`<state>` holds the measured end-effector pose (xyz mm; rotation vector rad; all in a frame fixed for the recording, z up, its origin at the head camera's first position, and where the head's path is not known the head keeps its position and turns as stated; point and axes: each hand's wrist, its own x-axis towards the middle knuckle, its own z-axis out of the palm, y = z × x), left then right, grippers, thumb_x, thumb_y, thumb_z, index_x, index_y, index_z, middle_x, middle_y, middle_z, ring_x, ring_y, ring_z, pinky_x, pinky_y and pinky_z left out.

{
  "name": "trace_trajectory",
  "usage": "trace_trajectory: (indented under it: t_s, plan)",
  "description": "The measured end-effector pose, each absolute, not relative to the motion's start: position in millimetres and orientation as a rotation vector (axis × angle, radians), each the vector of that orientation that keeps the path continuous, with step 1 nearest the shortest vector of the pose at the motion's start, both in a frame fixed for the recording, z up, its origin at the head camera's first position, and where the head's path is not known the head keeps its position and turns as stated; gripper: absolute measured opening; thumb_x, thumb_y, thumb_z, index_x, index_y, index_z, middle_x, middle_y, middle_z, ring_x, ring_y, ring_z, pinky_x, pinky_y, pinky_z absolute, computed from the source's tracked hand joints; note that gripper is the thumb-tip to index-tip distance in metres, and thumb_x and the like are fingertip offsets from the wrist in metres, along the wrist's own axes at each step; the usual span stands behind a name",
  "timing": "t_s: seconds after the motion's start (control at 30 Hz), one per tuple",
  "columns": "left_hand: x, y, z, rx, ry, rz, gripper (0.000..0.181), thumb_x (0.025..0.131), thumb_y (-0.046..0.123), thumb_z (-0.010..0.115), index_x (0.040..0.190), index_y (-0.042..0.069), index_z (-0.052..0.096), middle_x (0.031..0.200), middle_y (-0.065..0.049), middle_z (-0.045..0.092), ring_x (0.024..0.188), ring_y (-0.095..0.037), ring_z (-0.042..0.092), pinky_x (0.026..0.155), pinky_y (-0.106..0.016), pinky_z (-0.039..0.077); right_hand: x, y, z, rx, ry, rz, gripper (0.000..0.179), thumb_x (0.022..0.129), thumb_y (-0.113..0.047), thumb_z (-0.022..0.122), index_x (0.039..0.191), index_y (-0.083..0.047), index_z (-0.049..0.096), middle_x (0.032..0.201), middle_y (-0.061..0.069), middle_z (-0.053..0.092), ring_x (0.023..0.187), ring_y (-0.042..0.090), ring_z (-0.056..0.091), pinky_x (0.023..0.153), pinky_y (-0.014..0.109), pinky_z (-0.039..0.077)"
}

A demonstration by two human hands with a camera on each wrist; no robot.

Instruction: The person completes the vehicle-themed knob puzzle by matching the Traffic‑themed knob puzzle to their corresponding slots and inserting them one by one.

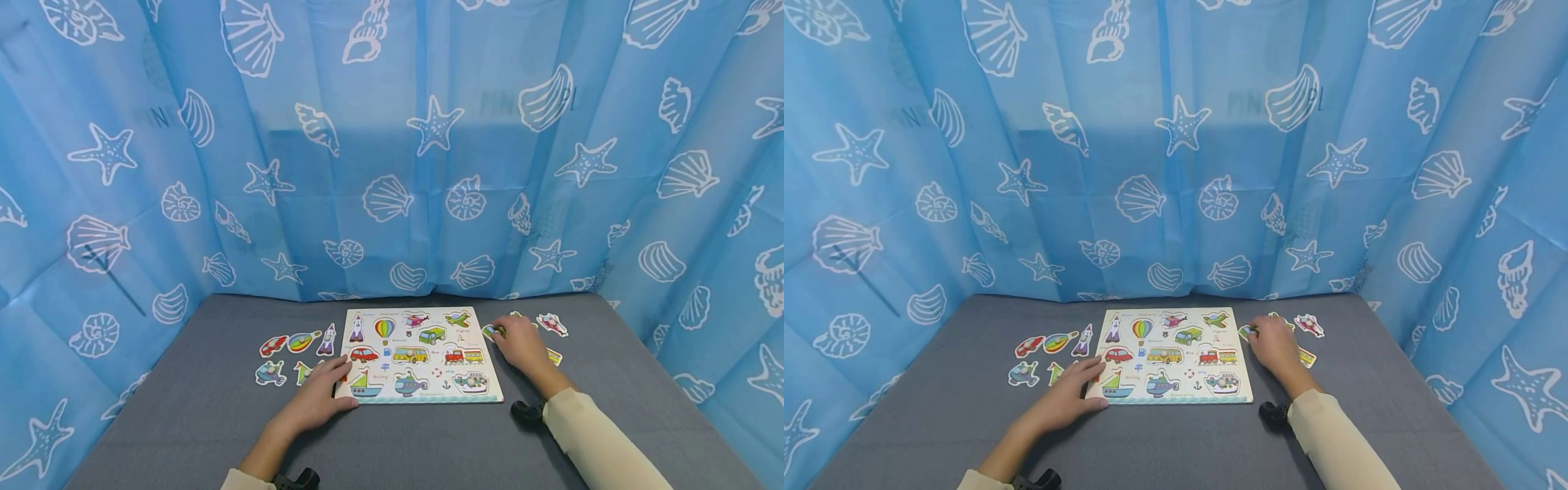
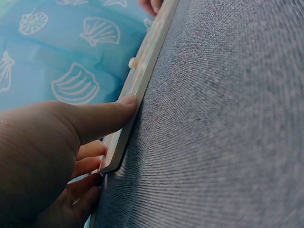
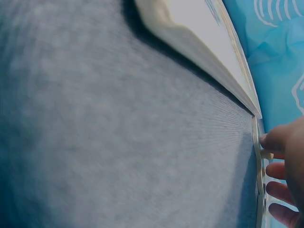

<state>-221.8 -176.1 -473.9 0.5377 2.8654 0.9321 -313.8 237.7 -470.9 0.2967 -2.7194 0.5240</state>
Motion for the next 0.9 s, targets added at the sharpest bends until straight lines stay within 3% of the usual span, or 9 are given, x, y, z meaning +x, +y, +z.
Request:
trace_trajectory:
  t_s: [0.4, 0.9]
  plan:
    - [-221.5, -177.4, -475.6, 0.539, 2.867, 0.933, 0.072, 0.084, 0.039, 0.075, 0.142, 0.004, 0.050, 0.149, -0.014, 0.041, 0.138, -0.043, 0.028, 0.109, -0.060, 0.023, -316.9, 240.7, -470.5, 0.257, -2.759, 0.460, 0.011, 0.083, -0.014, 0.074, 0.084, -0.004, 0.071, 0.078, 0.010, 0.063, 0.077, 0.032, 0.060, 0.067, 0.051, 0.046]
    - [-221.4, -177.6, -474.1, 0.562, 2.862, 0.928, 0.071, 0.085, 0.039, 0.074, 0.142, 0.003, 0.049, 0.149, -0.015, 0.040, 0.138, -0.043, 0.028, 0.109, -0.060, 0.023, -317.9, 236.4, -457.5, 0.208, -2.827, 0.428, 0.012, 0.086, -0.014, 0.070, 0.090, -0.003, 0.071, 0.086, 0.012, 0.065, 0.086, 0.034, 0.057, 0.073, 0.052, 0.045]
